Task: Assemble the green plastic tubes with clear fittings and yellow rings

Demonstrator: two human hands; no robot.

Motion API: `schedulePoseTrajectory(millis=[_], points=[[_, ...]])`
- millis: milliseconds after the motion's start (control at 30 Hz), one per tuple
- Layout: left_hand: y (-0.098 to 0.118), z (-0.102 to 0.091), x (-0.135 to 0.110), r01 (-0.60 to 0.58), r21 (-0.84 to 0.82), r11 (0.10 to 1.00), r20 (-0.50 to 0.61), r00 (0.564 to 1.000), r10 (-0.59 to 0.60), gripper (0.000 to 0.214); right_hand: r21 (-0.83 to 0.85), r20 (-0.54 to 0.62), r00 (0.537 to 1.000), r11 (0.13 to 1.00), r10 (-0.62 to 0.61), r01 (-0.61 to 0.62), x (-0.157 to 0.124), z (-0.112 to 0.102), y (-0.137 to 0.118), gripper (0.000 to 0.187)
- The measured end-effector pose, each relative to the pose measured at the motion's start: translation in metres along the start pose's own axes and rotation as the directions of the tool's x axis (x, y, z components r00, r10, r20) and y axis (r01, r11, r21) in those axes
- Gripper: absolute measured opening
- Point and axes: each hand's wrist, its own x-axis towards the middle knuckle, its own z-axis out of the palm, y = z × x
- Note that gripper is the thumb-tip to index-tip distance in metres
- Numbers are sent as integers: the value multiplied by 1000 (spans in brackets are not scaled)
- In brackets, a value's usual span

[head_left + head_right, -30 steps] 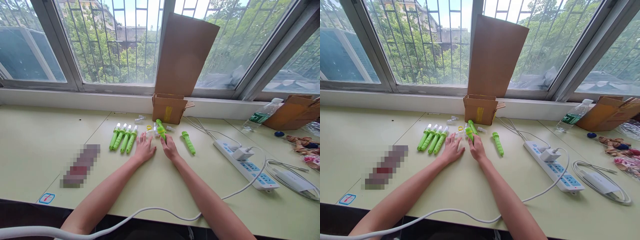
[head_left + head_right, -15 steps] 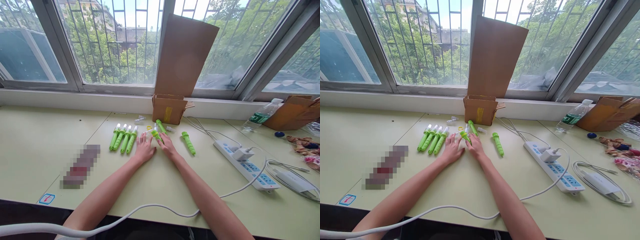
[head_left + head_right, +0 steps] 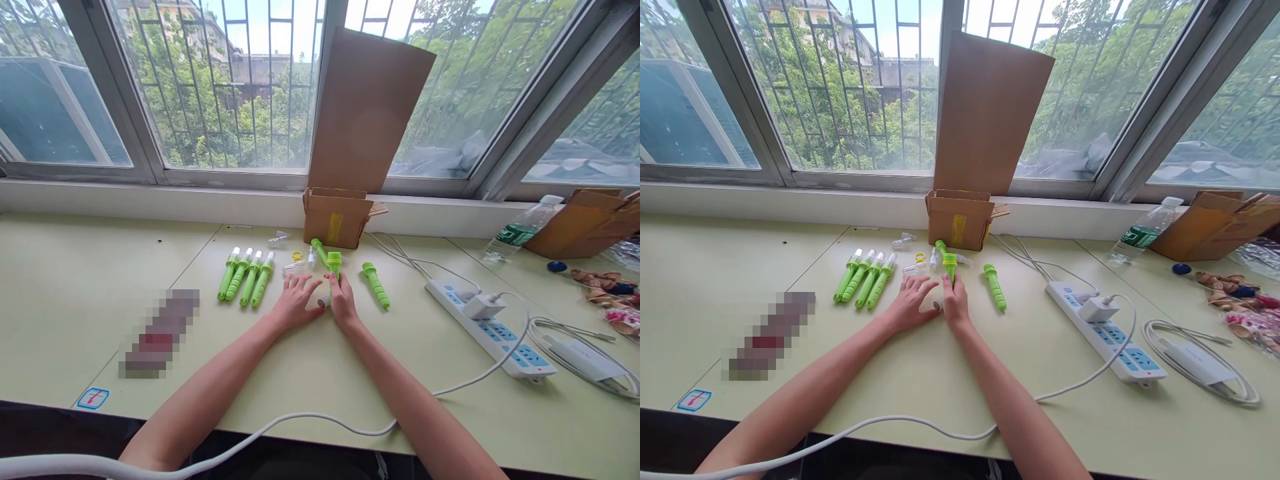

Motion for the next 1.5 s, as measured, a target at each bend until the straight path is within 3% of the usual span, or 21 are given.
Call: schedulePoseTrajectory(millis=[100, 267, 500, 600, 733, 833, 900, 1000, 1100, 1267, 1433, 1500], points=[[5, -4, -1, -40, -15, 999, 66, 997, 41, 48, 173, -22, 997, 982, 76, -71, -1, -1, -3, 35], [9, -5, -1, -70, 26, 997, 106, 992, 66, 32, 456, 3, 983, 875, 185, -166, 3, -8, -7, 32], [6, 1, -2, -22, 74, 997, 84, 996, 16, 42, 609, 83, 970, 759, 228, -230, 3, -12, -12, 29], [3, 3, -1, -8, 41, 999, 41, 999, 7, 45, 613, 126, 968, 750, 218, -248, 1, -12, -16, 30], [-4, 5, 2, 35, -127, 991, -83, 995, -46, 33, 467, 130, 985, 869, 113, -161, -4, -10, -18, 33], [-10, 6, 4, 168, -307, 937, -149, 964, -222, 23, 213, 153, 988, 977, -36, 3, -8, -8, -16, 34], [-13, 4, 5, 230, -452, 862, -174, 925, -338, 21, 17, 224, 968, 993, -116, 115, -9, -9, -12, 33], [-16, 1, 7, 229, -630, 742, -193, 880, -435, 26, -229, 319, 933, 941, -168, 248, -7, -11, -7, 32], [-17, -2, 8, 227, -706, 671, -194, 849, -491, 31, -361, 347, 919, 878, -187, 315, -4, -14, -4, 31], [-16, -5, 10, 227, -764, 603, -230, 779, -584, 33, -467, 382, 906, 807, -185, 361, -1, -18, -3, 31], [-13, -8, 10, 88, -840, 535, -311, 731, -607, 57, -510, 400, 901, 776, -167, 371, -1, -18, -4, 32], [-12, -9, 9, 62, -846, 529, -327, 723, -608, 56, -512, 412, 896, 771, -166, 379, -1, -19, -5, 31]])
